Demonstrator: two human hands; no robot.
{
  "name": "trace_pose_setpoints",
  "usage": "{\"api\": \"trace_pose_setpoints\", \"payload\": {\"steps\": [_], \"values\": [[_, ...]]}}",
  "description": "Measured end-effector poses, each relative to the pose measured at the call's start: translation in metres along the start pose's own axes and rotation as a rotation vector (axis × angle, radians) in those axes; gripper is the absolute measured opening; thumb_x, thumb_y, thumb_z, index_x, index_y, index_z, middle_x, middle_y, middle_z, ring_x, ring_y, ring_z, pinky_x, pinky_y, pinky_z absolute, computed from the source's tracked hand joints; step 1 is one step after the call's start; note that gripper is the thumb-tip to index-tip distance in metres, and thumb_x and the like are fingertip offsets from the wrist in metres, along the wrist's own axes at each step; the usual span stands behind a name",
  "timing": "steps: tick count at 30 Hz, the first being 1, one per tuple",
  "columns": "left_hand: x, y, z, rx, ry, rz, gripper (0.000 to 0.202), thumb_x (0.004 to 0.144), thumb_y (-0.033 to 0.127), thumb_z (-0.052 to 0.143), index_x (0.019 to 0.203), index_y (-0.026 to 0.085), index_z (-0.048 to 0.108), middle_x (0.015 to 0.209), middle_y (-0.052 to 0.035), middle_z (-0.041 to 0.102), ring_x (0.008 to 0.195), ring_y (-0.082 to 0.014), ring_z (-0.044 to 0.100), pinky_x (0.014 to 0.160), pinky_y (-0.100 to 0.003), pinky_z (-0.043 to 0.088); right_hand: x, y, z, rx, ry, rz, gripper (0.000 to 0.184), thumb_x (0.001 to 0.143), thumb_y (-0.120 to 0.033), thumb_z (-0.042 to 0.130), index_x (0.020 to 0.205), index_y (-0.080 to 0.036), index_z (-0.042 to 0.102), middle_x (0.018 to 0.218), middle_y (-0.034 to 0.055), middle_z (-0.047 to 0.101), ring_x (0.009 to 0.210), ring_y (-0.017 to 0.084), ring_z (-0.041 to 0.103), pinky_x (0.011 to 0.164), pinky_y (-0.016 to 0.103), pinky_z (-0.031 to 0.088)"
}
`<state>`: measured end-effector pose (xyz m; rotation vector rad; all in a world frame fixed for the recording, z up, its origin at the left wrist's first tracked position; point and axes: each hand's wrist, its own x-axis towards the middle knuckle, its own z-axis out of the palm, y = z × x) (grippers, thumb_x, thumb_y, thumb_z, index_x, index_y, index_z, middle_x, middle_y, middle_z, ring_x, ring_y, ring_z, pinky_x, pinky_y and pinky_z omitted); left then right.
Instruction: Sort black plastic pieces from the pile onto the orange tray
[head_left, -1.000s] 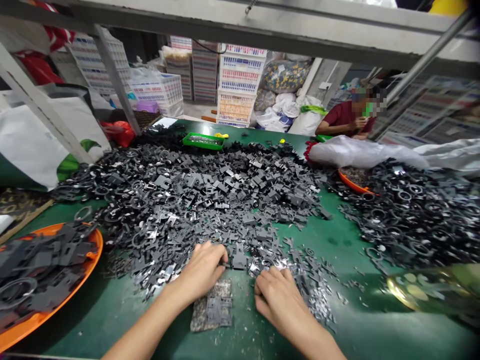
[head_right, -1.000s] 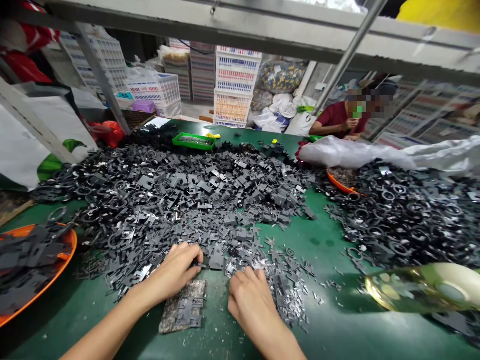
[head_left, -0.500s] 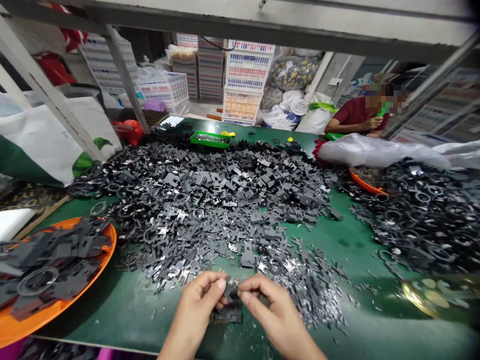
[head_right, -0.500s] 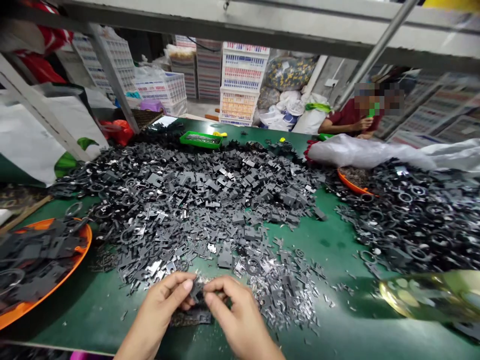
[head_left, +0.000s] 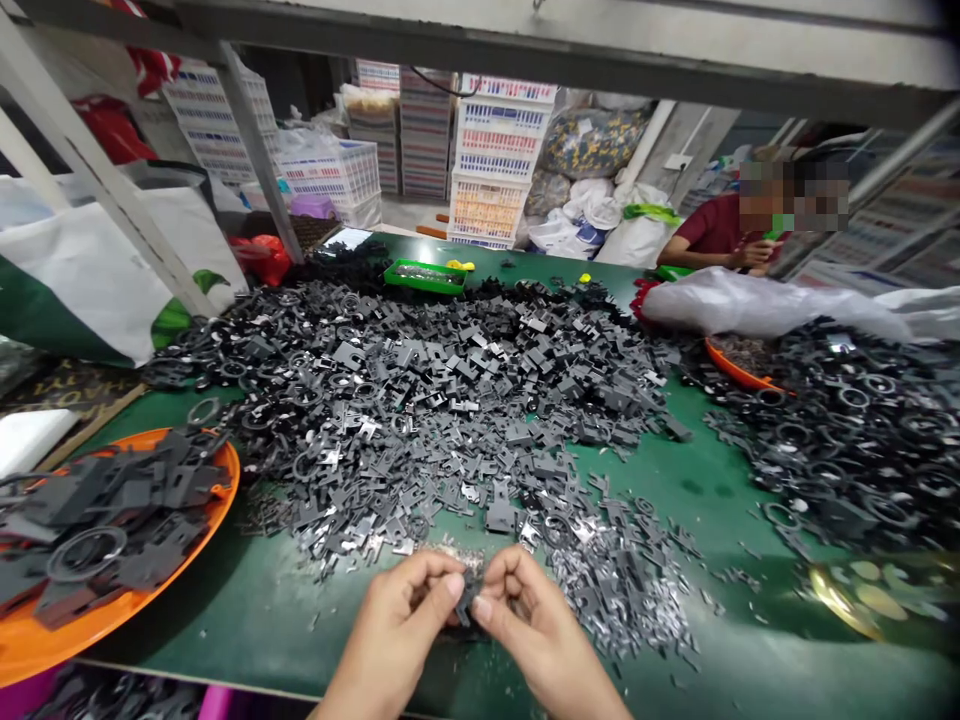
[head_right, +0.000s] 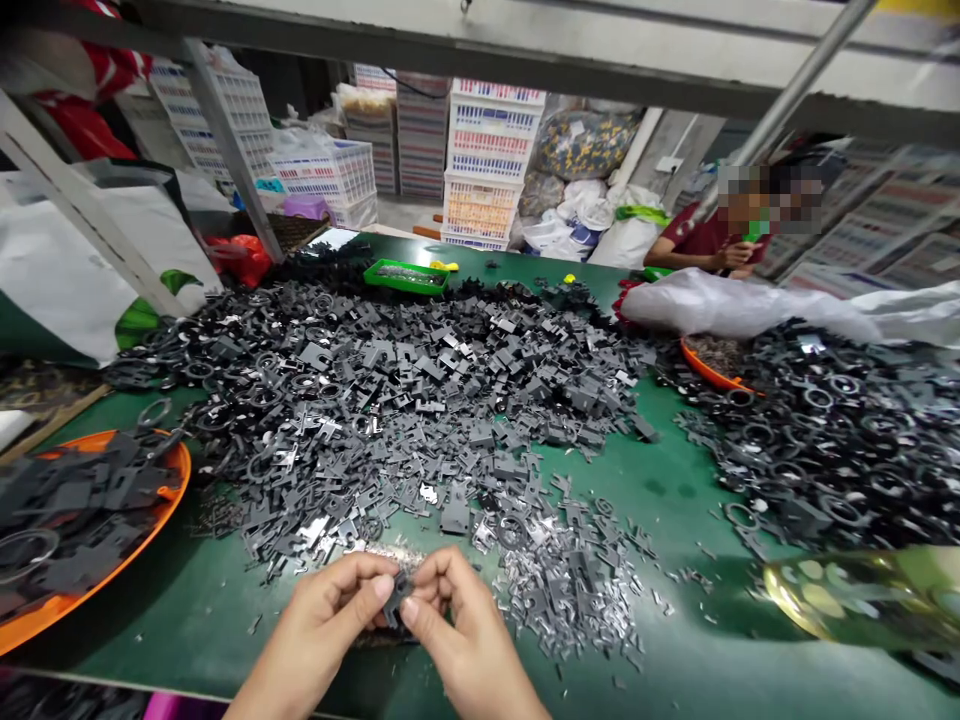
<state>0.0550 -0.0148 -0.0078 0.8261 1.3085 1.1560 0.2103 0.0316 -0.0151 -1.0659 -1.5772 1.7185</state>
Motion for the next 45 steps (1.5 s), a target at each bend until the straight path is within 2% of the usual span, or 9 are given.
{"api": "trace_pose_setpoints", "payload": {"steps": [8, 13, 16, 18, 23, 29, 34, 38, 45], "values": [[-0.001, 0.000, -0.006, 0.109, -0.048, 0.010, 0.037, 0.078, 0.051, 0.061, 0.082, 0.015, 0.067, 0.072, -0.0030, 0.066, 0.064, -0.0141, 0.060, 0.060, -0.022, 0.047, -0.003, 0.009, -0.004, -0.296, -0.034, -0.022, 0.021, 0.088, -0.040, 0.053, 0.097, -0.021, 0.051, 0.078, 0.0002, 0.055, 0.073, 0.016, 0.053, 0.068, 0.027, 0.041], [-0.012, -0.007, -0.014, 0.187, -0.141, 0.020, 0.038, 0.082, 0.050, 0.057, 0.080, 0.014, 0.067, 0.061, -0.0012, 0.061, 0.059, -0.0123, 0.057, 0.058, -0.021, 0.043, -0.003, 0.004, -0.006, -0.529, -0.248, -0.120, 0.029, 0.091, -0.042, 0.047, 0.072, -0.020, 0.053, 0.073, 0.0001, 0.057, 0.074, 0.016, 0.053, 0.068, 0.026, 0.039], [-0.023, -0.016, -0.025, 0.167, -0.218, -0.002, 0.041, 0.082, 0.053, 0.055, 0.088, 0.014, 0.066, 0.062, -0.0013, 0.062, 0.057, -0.0122, 0.058, 0.056, -0.021, 0.044, -0.002, 0.003, -0.004, -0.618, -0.341, -0.193, 0.029, 0.092, -0.041, 0.047, 0.072, -0.021, 0.052, 0.071, -0.0011, 0.058, 0.072, 0.015, 0.053, 0.070, 0.026, 0.038], [-0.027, -0.020, -0.038, 0.241, -0.153, 0.036, 0.040, 0.083, 0.053, 0.054, 0.100, 0.018, 0.064, 0.073, -0.0028, 0.066, 0.063, -0.0140, 0.061, 0.060, -0.023, 0.047, -0.001, 0.002, -0.004, -0.646, -0.329, -0.217, 0.028, 0.092, -0.040, 0.047, 0.072, -0.021, 0.051, 0.072, -0.0011, 0.057, 0.072, 0.015, 0.053, 0.070, 0.026, 0.038], [-0.017, -0.021, -0.080, 0.878, 0.306, 0.252, 0.020, 0.090, 0.034, 0.045, 0.094, 0.025, 0.063, 0.089, -0.0033, 0.063, 0.084, -0.0201, 0.060, 0.077, -0.033, 0.047, 0.004, 0.000, -0.003, -0.682, -0.182, -0.216, 0.027, 0.094, -0.036, 0.042, 0.072, -0.021, 0.048, 0.071, -0.0003, 0.054, 0.071, 0.016, 0.052, 0.065, 0.026, 0.037], [0.003, -0.020, -0.089, 1.320, 0.325, 0.295, 0.017, 0.090, 0.023, 0.045, 0.083, 0.021, 0.060, 0.085, -0.0029, 0.058, 0.079, -0.0214, 0.055, 0.072, -0.035, 0.043, 0.007, 0.003, 0.005, -0.769, -0.160, -0.320, 0.022, 0.093, -0.031, 0.045, 0.073, -0.021, 0.047, 0.070, -0.0011, 0.054, 0.069, 0.016, 0.051, 0.065, 0.027, 0.036], [0.005, -0.014, -0.083, 1.418, 0.342, 0.297, 0.016, 0.090, 0.027, 0.049, 0.092, 0.024, 0.064, 0.088, -0.0033, 0.058, 0.081, -0.0225, 0.053, 0.070, -0.035, 0.039, 0.008, 0.004, 0.007, -0.786, -0.148, -0.308, 0.021, 0.092, -0.030, 0.046, 0.074, -0.021, 0.048, 0.071, -0.0011, 0.055, 0.071, 0.016, 0.051, 0.066, 0.027, 0.036], [0.008, -0.008, -0.082, 1.450, 0.317, 0.228, 0.017, 0.089, 0.024, 0.050, 0.081, 0.023, 0.065, 0.086, -0.0035, 0.059, 0.082, -0.0237, 0.053, 0.070, -0.036, 0.037, 0.009, 0.002, 0.010, -0.778, -0.181, -0.301, 0.020, 0.092, -0.030, 0.047, 0.075, -0.021, 0.049, 0.073, -0.0008, 0.056, 0.073, 0.016, 0.051, 0.068, 0.028, 0.035], [-0.008, -0.009, -0.069, 0.942, 0.158, 0.404, 0.012, 0.091, 0.027, 0.048, 0.084, 0.021, 0.056, 0.090, -0.0018, 0.064, 0.085, -0.0176, 0.059, 0.076, -0.030, 0.043, 0.019, 0.000, 0.018, -0.601, -0.017, -0.197, 0.028, 0.092, -0.038, 0.045, 0.071, -0.020, 0.048, 0.071, -0.0005, 0.052, 0.073, 0.017, 0.049, 0.069, 0.029, 0.035]]}}
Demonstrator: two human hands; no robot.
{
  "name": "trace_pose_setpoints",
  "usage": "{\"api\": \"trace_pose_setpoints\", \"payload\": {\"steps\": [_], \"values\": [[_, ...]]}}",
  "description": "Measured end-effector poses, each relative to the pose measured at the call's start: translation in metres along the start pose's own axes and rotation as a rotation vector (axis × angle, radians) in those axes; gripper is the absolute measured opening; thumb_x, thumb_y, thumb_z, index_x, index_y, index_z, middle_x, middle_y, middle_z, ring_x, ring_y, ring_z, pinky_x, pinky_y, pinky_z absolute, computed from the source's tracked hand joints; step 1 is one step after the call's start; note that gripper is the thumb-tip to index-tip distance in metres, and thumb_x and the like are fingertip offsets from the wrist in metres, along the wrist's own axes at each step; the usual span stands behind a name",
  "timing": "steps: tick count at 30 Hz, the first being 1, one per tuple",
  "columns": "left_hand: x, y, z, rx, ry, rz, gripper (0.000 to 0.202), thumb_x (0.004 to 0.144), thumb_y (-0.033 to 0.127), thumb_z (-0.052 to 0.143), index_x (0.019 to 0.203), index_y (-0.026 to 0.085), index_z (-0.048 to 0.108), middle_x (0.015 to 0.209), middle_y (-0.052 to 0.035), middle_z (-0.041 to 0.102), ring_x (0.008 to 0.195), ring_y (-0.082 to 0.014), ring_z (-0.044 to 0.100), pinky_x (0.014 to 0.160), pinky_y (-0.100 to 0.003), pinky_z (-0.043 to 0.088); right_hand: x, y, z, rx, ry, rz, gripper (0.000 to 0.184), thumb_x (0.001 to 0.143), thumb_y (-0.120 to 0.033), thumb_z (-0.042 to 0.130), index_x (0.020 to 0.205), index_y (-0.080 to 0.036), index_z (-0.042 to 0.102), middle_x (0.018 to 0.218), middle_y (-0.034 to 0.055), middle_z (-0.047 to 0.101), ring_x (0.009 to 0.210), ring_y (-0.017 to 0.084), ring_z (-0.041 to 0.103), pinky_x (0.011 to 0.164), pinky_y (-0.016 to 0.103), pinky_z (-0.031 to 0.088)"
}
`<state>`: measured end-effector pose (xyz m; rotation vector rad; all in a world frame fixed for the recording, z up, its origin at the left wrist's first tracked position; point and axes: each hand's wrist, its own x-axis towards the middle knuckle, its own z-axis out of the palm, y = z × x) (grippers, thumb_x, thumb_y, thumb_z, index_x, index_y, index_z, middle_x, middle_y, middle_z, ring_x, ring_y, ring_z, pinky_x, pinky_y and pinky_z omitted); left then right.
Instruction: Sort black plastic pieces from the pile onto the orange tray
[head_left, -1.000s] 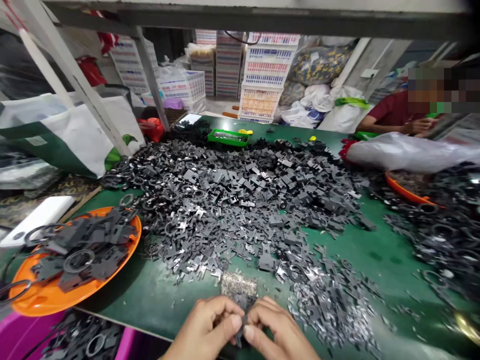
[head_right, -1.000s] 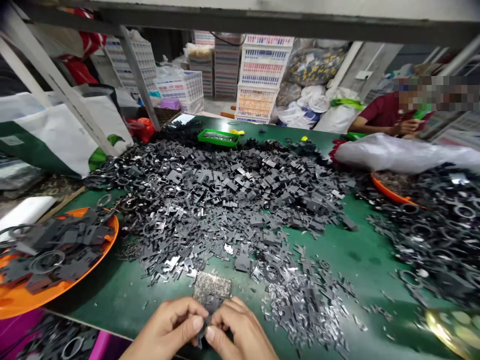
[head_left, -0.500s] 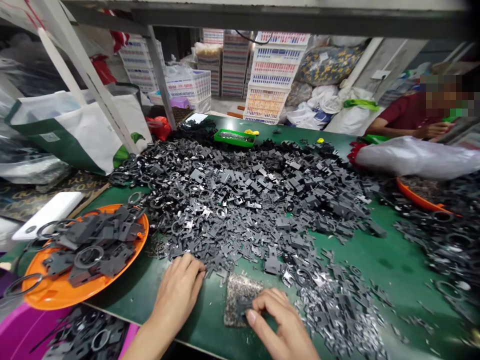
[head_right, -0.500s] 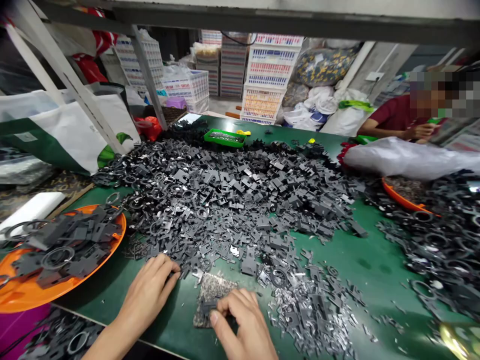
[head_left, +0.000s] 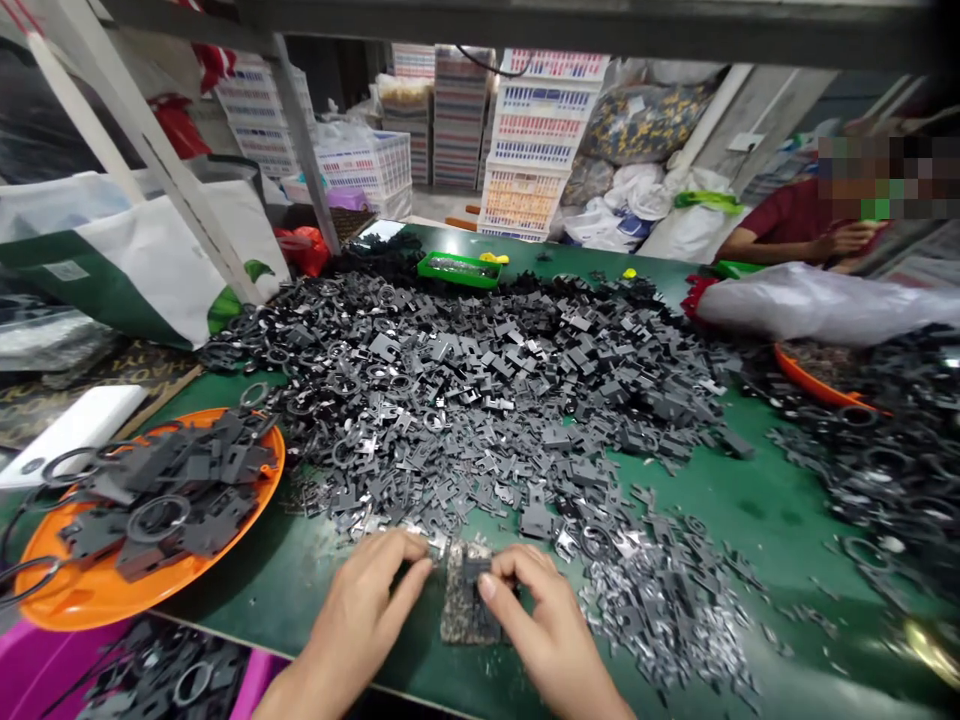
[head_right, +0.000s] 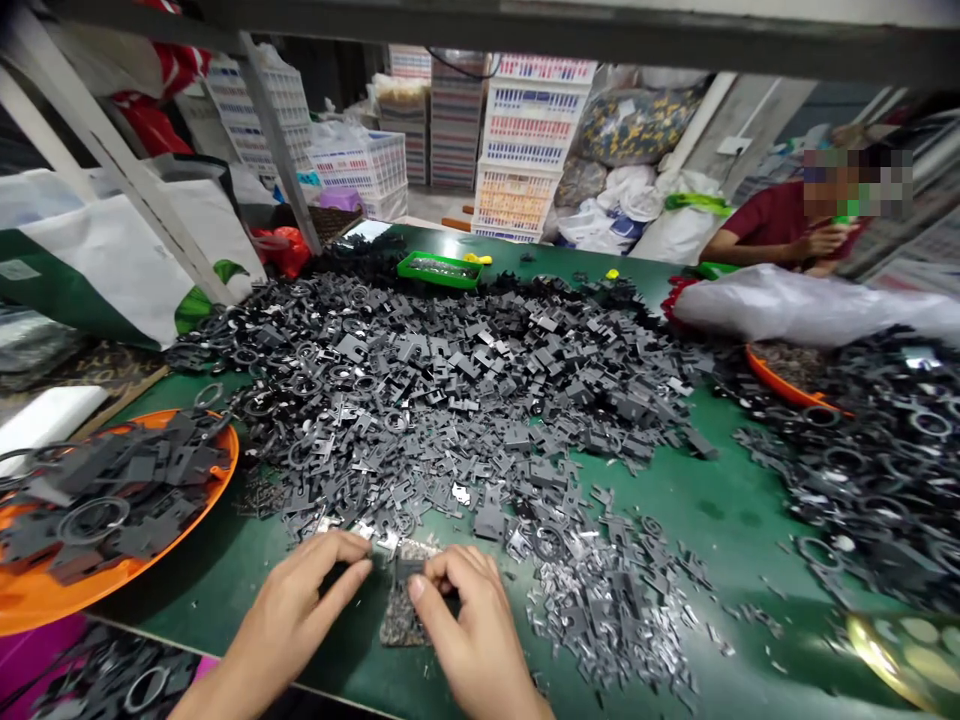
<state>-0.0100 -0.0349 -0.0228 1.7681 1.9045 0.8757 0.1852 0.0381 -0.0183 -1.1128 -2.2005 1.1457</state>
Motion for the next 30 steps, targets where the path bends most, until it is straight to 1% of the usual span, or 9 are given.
{"api": "trace_pose_setpoints", "payload": {"steps": [2, 5, 9, 13, 20, 22, 26, 28, 30], "values": [[-0.006, 0.009, 0.004, -0.162, -0.037, -0.008, 0.011, 0.091, 0.027, 0.049, 0.082, 0.022, 0.055, 0.082, 0.0015, 0.065, 0.077, -0.0136, 0.061, 0.071, -0.024, 0.045, 0.003, -0.002, 0.001, 0.017, -0.002, 0.018, 0.028, 0.092, -0.038, 0.046, 0.070, -0.020, 0.048, 0.072, -0.0004, 0.053, 0.073, 0.017, 0.050, 0.069, 0.029, 0.035], [-0.008, 0.019, 0.006, -0.243, -0.062, -0.023, 0.011, 0.090, 0.027, 0.052, 0.080, 0.022, 0.056, 0.073, 0.0043, 0.064, 0.067, -0.0110, 0.061, 0.063, -0.019, 0.045, 0.003, -0.003, -0.001, -0.003, -0.059, 0.010, 0.027, 0.091, -0.036, 0.048, 0.070, -0.020, 0.049, 0.069, -0.0010, 0.053, 0.072, 0.017, 0.049, 0.068, 0.028, 0.034], [-0.004, 0.026, 0.004, -0.225, -0.093, 0.026, 0.011, 0.091, 0.024, 0.050, 0.083, 0.023, 0.058, 0.076, 0.0037, 0.066, 0.069, -0.0112, 0.062, 0.065, -0.019, 0.045, -0.002, -0.001, -0.009, -0.039, -0.062, -0.029, 0.023, 0.090, -0.033, 0.050, 0.071, -0.020, 0.050, 0.070, -0.0013, 0.053, 0.072, 0.016, 0.049, 0.068, 0.027, 0.034], [-0.002, 0.029, 0.001, -0.207, -0.106, 0.062, 0.012, 0.092, 0.023, 0.048, 0.085, 0.023, 0.058, 0.077, 0.0031, 0.066, 0.071, -0.0116, 0.062, 0.067, -0.020, 0.045, -0.006, 0.001, -0.014, 0.007, -0.033, -0.009, 0.024, 0.090, -0.034, 0.050, 0.071, -0.020, 0.052, 0.070, -0.0011, 0.054, 0.071, 0.015, 0.050, 0.067, 0.026, 0.036], [-0.002, 0.031, 0.002, -0.179, -0.183, 0.156, 0.012, 0.091, 0.018, 0.046, 0.089, 0.024, 0.057, 0.079, 0.0018, 0.065, 0.074, -0.0131, 0.062, 0.068, -0.022, 0.046, -0.007, -0.011, -0.023, -0.025, -0.125, 0.025, 0.024, 0.088, -0.032, 0.050, 0.068, -0.019, 0.051, 0.068, -0.0007, 0.055, 0.070, 0.016, 0.052, 0.065, 0.026, 0.037], [-0.002, 0.031, 0.004, -0.173, -0.162, 0.201, 0.011, 0.091, 0.017, 0.047, 0.093, 0.024, 0.054, 0.081, 0.0014, 0.065, 0.075, -0.0132, 0.062, 0.068, -0.022, 0.047, -0.008, -0.012, -0.025, -0.010, -0.132, 0.051, 0.025, 0.088, -0.035, 0.049, 0.068, -0.020, 0.051, 0.069, -0.0002, 0.054, 0.070, 0.016, 0.052, 0.065, 0.026, 0.036], [0.000, 0.031, 0.011, -0.153, -0.140, 0.304, 0.018, 0.092, 0.014, 0.045, 0.104, 0.026, 0.050, 0.086, 0.0010, 0.066, 0.078, -0.0138, 0.062, 0.071, -0.024, 0.049, -0.015, 0.000, -0.024, 0.214, -0.169, 0.175, 0.038, 0.086, -0.051, 0.047, 0.064, -0.020, 0.047, 0.064, -0.0015, 0.049, 0.066, 0.015, 0.048, 0.062, 0.025, 0.036], [0.000, 0.030, 0.014, -0.125, -0.163, 0.295, 0.028, 0.091, 0.016, 0.047, 0.116, 0.028, 0.046, 0.097, -0.0006, 0.067, 0.087, -0.0153, 0.062, 0.077, -0.026, 0.051, -0.021, 0.010, -0.022, 0.267, -0.144, 0.238, 0.043, 0.084, -0.058, 0.046, 0.064, -0.019, 0.047, 0.062, -0.0021, 0.047, 0.064, 0.015, 0.047, 0.060, 0.024, 0.036], [-0.002, 0.027, 0.017, -0.075, -0.192, 0.262, 0.045, 0.088, 0.021, 0.055, 0.129, 0.028, 0.037, 0.115, -0.0045, 0.063, 0.104, -0.0191, 0.059, 0.088, -0.032, 0.050, -0.027, 0.020, -0.021, 0.236, -0.091, 0.269, 0.044, 0.084, -0.058, 0.047, 0.064, -0.019, 0.049, 0.063, -0.0016, 0.049, 0.064, 0.015, 0.048, 0.060, 0.025, 0.037]]}}
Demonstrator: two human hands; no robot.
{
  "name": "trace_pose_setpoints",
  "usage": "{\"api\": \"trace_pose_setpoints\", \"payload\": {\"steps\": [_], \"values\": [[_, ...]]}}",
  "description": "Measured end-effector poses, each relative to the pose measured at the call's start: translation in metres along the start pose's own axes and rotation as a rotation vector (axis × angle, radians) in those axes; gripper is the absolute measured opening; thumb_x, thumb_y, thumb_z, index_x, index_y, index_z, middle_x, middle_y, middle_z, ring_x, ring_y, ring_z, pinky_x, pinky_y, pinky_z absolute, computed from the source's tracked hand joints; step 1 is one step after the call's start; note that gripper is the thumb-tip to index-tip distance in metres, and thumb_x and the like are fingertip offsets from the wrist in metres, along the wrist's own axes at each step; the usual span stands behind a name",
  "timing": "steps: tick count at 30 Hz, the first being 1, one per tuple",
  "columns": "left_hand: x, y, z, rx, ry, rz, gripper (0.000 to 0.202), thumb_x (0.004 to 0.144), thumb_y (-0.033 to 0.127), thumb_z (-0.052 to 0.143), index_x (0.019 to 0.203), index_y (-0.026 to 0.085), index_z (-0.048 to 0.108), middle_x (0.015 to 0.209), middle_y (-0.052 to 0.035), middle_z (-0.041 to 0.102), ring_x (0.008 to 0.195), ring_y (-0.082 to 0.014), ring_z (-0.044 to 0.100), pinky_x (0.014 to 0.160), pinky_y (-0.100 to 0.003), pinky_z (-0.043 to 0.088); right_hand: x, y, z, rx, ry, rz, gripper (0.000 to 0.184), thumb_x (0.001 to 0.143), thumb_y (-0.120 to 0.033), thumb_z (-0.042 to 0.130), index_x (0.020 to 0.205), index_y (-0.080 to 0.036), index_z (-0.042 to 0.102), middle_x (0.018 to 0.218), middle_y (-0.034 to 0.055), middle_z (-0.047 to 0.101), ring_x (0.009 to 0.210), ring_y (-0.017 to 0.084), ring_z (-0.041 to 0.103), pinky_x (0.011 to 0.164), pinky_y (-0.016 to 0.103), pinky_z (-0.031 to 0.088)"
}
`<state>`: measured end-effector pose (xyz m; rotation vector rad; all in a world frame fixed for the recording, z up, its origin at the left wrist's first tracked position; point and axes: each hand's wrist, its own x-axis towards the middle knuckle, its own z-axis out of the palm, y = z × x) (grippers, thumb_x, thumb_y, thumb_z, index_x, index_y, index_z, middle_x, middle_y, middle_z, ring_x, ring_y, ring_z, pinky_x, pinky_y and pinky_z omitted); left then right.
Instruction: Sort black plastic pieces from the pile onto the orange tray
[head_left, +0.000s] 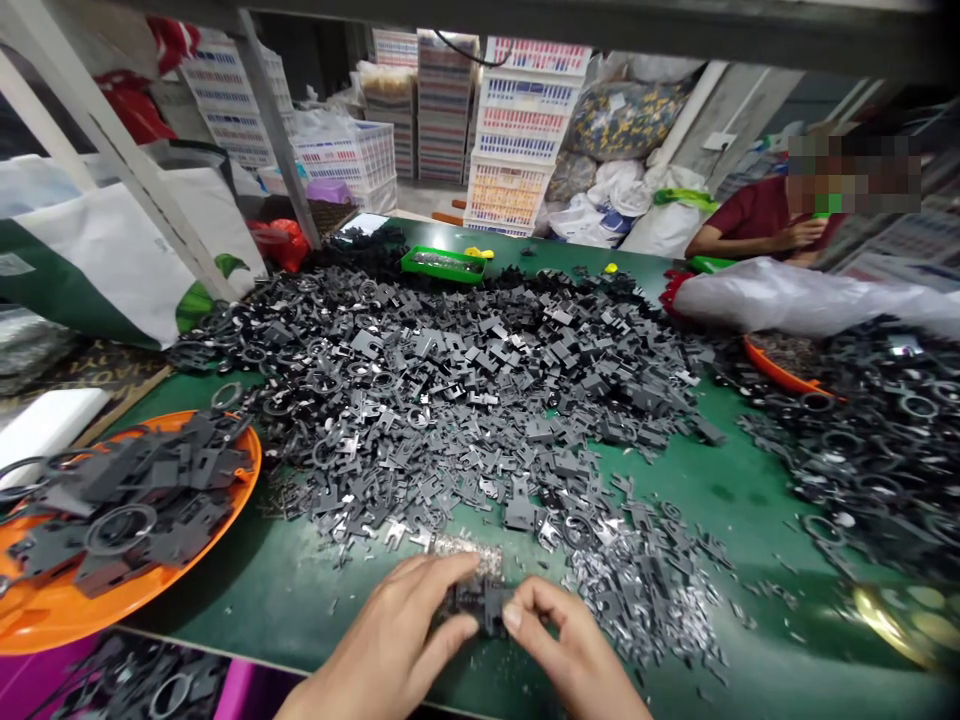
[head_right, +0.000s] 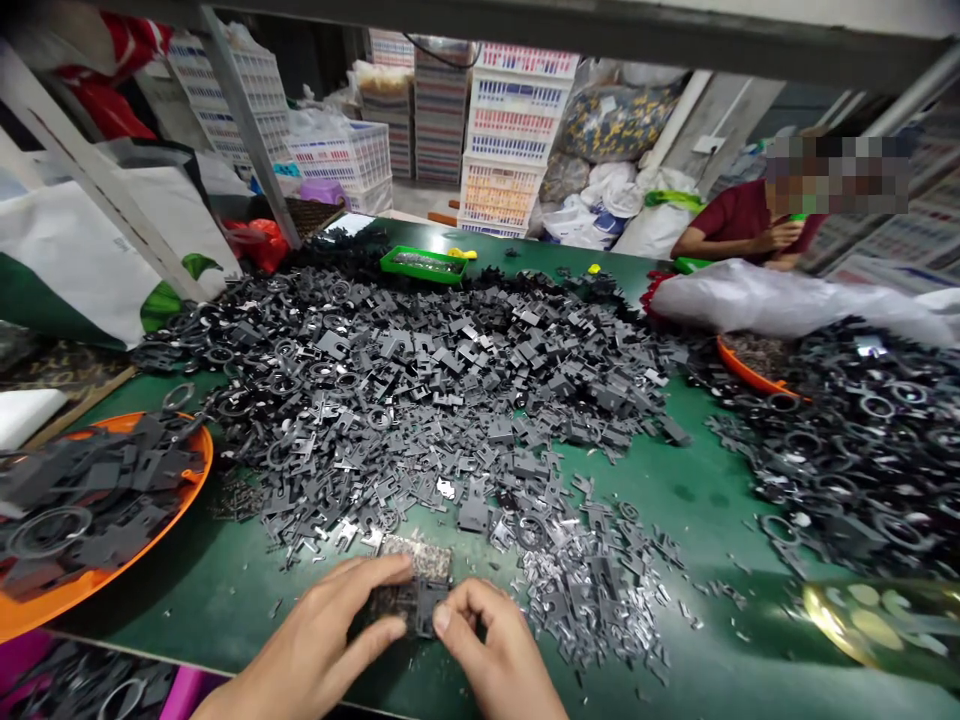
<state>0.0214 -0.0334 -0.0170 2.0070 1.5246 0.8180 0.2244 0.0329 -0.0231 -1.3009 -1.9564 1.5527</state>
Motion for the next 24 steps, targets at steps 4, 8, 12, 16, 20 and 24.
{"api": "trace_pose_setpoints", "payload": {"steps": [4, 8, 12, 16, 20, 24], "values": [[-0.006, -0.008, 0.011, 0.099, -0.025, -0.010, 0.064, 0.082, 0.024, 0.062, 0.136, 0.024, 0.028, 0.133, -0.0112, 0.050, 0.124, -0.0264, 0.044, 0.103, -0.046, 0.040, -0.005, 0.014, 0.003, -0.150, 0.068, -0.011, 0.038, 0.088, -0.049, 0.046, 0.065, -0.019, 0.051, 0.066, -0.0004, 0.055, 0.066, 0.016, 0.052, 0.064, 0.027, 0.038], [-0.010, -0.013, 0.023, 0.129, 0.046, -0.018, 0.051, 0.086, 0.020, 0.055, 0.132, 0.024, 0.034, 0.120, -0.0102, 0.058, 0.114, -0.0251, 0.051, 0.102, -0.050, 0.039, -0.005, 0.010, 0.006, -0.356, 0.051, -0.037, 0.030, 0.090, -0.038, 0.045, 0.068, -0.020, 0.053, 0.068, -0.0003, 0.058, 0.070, 0.017, 0.054, 0.071, 0.031, 0.037], [-0.010, -0.013, 0.029, 0.124, 0.128, -0.009, 0.048, 0.082, 0.019, 0.059, 0.126, 0.022, 0.040, 0.114, -0.0084, 0.061, 0.109, -0.0241, 0.054, 0.100, -0.047, 0.042, -0.001, -0.001, 0.007, -0.501, 0.018, -0.058, 0.025, 0.090, -0.031, 0.046, 0.068, -0.021, 0.053, 0.069, -0.0001, 0.060, 0.071, 0.018, 0.055, 0.072, 0.032, 0.035], [-0.009, -0.012, 0.029, 0.156, 0.124, 0.027, 0.037, 0.083, 0.017, 0.057, 0.119, 0.023, 0.049, 0.109, -0.0062, 0.062, 0.108, -0.0230, 0.053, 0.099, -0.045, 0.042, 0.005, -0.009, 0.008, -0.616, -0.014, -0.033, 0.022, 0.087, -0.026, 0.047, 0.067, -0.020, 0.052, 0.069, 0.0004, 0.062, 0.072, 0.019, 0.056, 0.070, 0.031, 0.034], [-0.005, -0.006, 0.021, 0.286, 0.038, 0.099, 0.030, 0.087, 0.016, 0.052, 0.113, 0.029, 0.057, 0.109, -0.0045, 0.061, 0.107, -0.0229, 0.053, 0.099, -0.048, 0.039, 0.013, -0.017, 0.000, -0.679, -0.078, 0.024, 0.018, 0.083, -0.024, 0.051, 0.066, -0.020, 0.054, 0.069, 0.0014, 0.064, 0.073, 0.021, 0.059, 0.068, 0.030, 0.033], [0.001, 0.000, 0.015, 0.305, 0.009, 0.091, 0.026, 0.086, 0.018, 0.052, 0.107, 0.031, 0.060, 0.105, -0.0020, 0.060, 0.101, -0.0218, 0.053, 0.101, -0.050, 0.035, 0.021, -0.021, -0.012, -0.622, -0.148, 0.060, 0.016, 0.079, -0.028, 0.057, 0.066, -0.019, 0.056, 0.066, 0.0004, 0.065, 0.067, 0.019, 0.059, 0.060, 0.026, 0.031]]}}
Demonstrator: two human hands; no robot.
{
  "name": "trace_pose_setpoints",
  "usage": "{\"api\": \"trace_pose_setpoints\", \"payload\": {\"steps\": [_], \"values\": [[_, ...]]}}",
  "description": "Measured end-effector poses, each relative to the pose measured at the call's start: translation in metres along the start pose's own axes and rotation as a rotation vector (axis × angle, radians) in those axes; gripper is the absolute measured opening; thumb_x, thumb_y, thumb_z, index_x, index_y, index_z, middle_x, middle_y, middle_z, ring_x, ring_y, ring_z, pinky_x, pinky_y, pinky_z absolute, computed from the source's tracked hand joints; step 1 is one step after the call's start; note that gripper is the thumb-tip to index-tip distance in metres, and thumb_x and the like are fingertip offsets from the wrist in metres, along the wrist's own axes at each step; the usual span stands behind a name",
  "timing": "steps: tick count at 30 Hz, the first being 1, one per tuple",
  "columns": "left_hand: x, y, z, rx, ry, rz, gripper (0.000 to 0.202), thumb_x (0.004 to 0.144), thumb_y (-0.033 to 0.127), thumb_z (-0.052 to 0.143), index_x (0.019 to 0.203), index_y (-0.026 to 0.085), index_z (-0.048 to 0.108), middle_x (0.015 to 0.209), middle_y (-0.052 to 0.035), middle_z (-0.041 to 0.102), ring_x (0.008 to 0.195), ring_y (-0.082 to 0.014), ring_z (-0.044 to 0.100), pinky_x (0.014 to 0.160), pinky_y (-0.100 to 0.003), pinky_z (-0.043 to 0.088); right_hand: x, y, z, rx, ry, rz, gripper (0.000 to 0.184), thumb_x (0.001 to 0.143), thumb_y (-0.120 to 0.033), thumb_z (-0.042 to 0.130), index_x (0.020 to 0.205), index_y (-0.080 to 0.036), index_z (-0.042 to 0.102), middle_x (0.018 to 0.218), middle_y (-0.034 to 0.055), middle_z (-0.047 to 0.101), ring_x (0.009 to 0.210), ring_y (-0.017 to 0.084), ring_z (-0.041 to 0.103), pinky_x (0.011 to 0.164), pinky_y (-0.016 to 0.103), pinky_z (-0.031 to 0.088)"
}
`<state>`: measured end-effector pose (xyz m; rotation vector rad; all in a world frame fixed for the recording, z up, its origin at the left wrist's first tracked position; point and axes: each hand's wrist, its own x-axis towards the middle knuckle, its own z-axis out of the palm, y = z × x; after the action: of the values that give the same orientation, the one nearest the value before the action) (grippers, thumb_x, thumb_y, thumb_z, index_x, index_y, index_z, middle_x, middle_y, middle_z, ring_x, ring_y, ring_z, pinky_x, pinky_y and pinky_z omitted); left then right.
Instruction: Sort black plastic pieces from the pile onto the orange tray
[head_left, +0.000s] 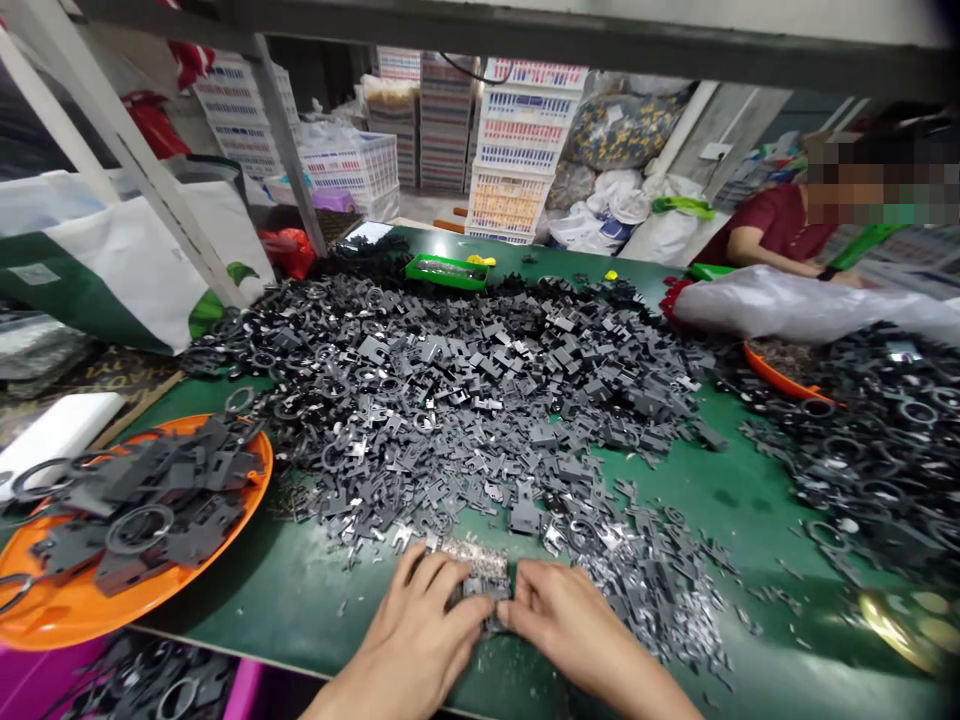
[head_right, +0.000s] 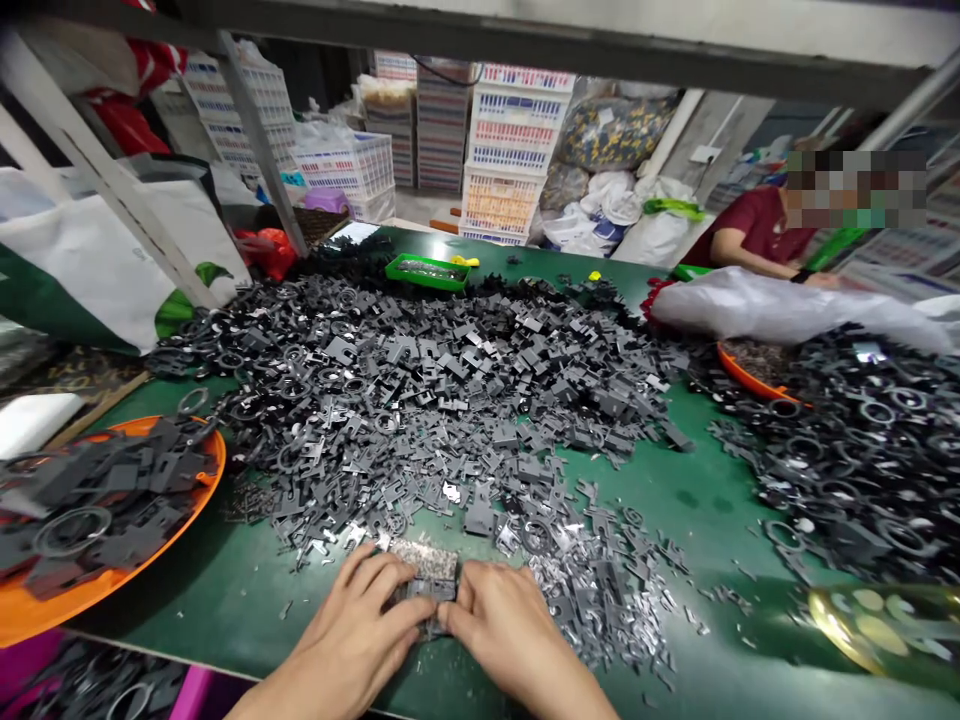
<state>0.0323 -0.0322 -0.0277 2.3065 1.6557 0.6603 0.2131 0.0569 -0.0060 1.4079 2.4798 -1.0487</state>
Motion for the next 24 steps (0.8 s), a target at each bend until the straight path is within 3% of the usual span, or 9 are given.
{"api": "trace_pose_setpoints", "payload": {"steps": [3, 7, 10, 11, 12, 15, 18, 21, 24], "values": [[0.000, 0.002, 0.010, -0.008, 0.039, -0.011, 0.021, 0.084, 0.021, 0.052, 0.101, 0.029, 0.061, 0.100, -0.0023, 0.058, 0.098, -0.0215, 0.052, 0.102, -0.050, 0.033, 0.003, 0.007, -0.003, 0.104, -0.048, -0.040, 0.015, 0.080, -0.029, 0.057, 0.069, -0.020, 0.058, 0.061, -0.0023, 0.062, 0.061, 0.016, 0.056, 0.055, 0.023, 0.031], [-0.004, 0.001, 0.023, -0.019, 0.141, -0.021, 0.017, 0.081, 0.024, 0.056, 0.096, 0.029, 0.063, 0.099, -0.0027, 0.057, 0.096, -0.0218, 0.052, 0.100, -0.048, 0.035, 0.014, 0.008, -0.012, 0.191, 0.033, -0.140, 0.016, 0.082, -0.031, 0.059, 0.071, -0.020, 0.056, 0.063, -0.0036, 0.060, 0.063, 0.015, 0.054, 0.057, 0.023, 0.034], [0.000, -0.016, 0.003, -0.077, 0.193, -0.137, 0.019, 0.083, 0.032, 0.057, 0.101, 0.031, 0.062, 0.101, -0.0017, 0.060, 0.095, -0.0198, 0.055, 0.092, -0.038, 0.042, 0.030, -0.011, -0.023, 0.208, 0.116, -0.227, 0.021, 0.087, -0.035, 0.053, 0.072, -0.021, 0.053, 0.069, -0.0020, 0.059, 0.068, 0.016, 0.054, 0.062, 0.025, 0.037], [0.003, -0.027, -0.009, -0.084, 0.241, -0.236, 0.020, 0.085, 0.035, 0.054, 0.102, 0.030, 0.062, 0.100, -0.0019, 0.060, 0.094, -0.0195, 0.056, 0.087, -0.036, 0.044, 0.036, -0.021, -0.026, 0.181, 0.140, -0.251, 0.022, 0.088, -0.036, 0.052, 0.072, -0.021, 0.052, 0.070, -0.0016, 0.059, 0.070, 0.016, 0.053, 0.064, 0.027, 0.037], [0.007, -0.041, -0.023, -0.060, 0.359, -0.395, 0.018, 0.087, 0.034, 0.049, 0.097, 0.029, 0.063, 0.094, -0.0018, 0.062, 0.090, -0.0193, 0.057, 0.082, -0.034, 0.045, 0.040, -0.032, -0.027, 0.147, 0.156, -0.273, 0.022, 0.088, -0.036, 0.051, 0.072, -0.021, 0.052, 0.071, -0.0014, 0.059, 0.071, 0.017, 0.053, 0.066, 0.028, 0.037], [0.020, -0.088, -0.061, 0.013, 0.525, -0.634, 0.024, 0.090, 0.028, 0.042, 0.099, 0.021, 0.062, 0.099, -0.0090, 0.059, 0.097, -0.0265, 0.053, 0.088, -0.045, 0.037, 0.048, -0.061, -0.021, 0.063, 0.127, -0.351, 0.019, 0.088, -0.033, 0.054, 0.073, -0.021, 0.053, 0.071, -0.0017, 0.060, 0.074, 0.018, 0.053, 0.072, 0.031, 0.036], [0.027, -0.118, -0.079, -0.034, 0.515, -0.678, 0.016, 0.084, 0.030, 0.052, 0.086, 0.020, 0.064, 0.088, -0.0062, 0.060, 0.092, -0.0268, 0.053, 0.086, -0.042, 0.036, 0.047, -0.071, -0.010, 0.039, 0.083, -0.420, 0.014, 0.088, -0.028, 0.055, 0.076, -0.022, 0.055, 0.073, -0.0024, 0.061, 0.077, 0.018, 0.054, 0.076, 0.033, 0.036], [0.027, -0.117, -0.079, -0.178, 0.506, -0.690, 0.025, 0.088, 0.037, 0.047, 0.082, 0.019, 0.062, 0.080, -0.0031, 0.059, 0.081, -0.0214, 0.054, 0.077, -0.034, 0.040, 0.047, -0.064, -0.007, 0.053, 0.146, -0.414, 0.016, 0.089, -0.029, 0.054, 0.075, -0.021, 0.055, 0.074, -0.0014, 0.061, 0.077, 0.018, 0.055, 0.074, 0.032, 0.039], [0.024, -0.093, -0.073, -0.380, 0.443, -0.662, 0.034, 0.089, 0.045, 0.043, 0.084, 0.017, 0.061, 0.076, -0.0014, 0.059, 0.072, -0.0168, 0.055, 0.066, -0.027, 0.043, 0.049, -0.055, -0.012, 0.107, 0.317, -0.417, 0.012, 0.091, -0.030, 0.049, 0.091, -0.022, 0.058, 0.090, 0.0032, 0.064, 0.087, 0.020, 0.057, 0.077, 0.034, 0.043]]}}
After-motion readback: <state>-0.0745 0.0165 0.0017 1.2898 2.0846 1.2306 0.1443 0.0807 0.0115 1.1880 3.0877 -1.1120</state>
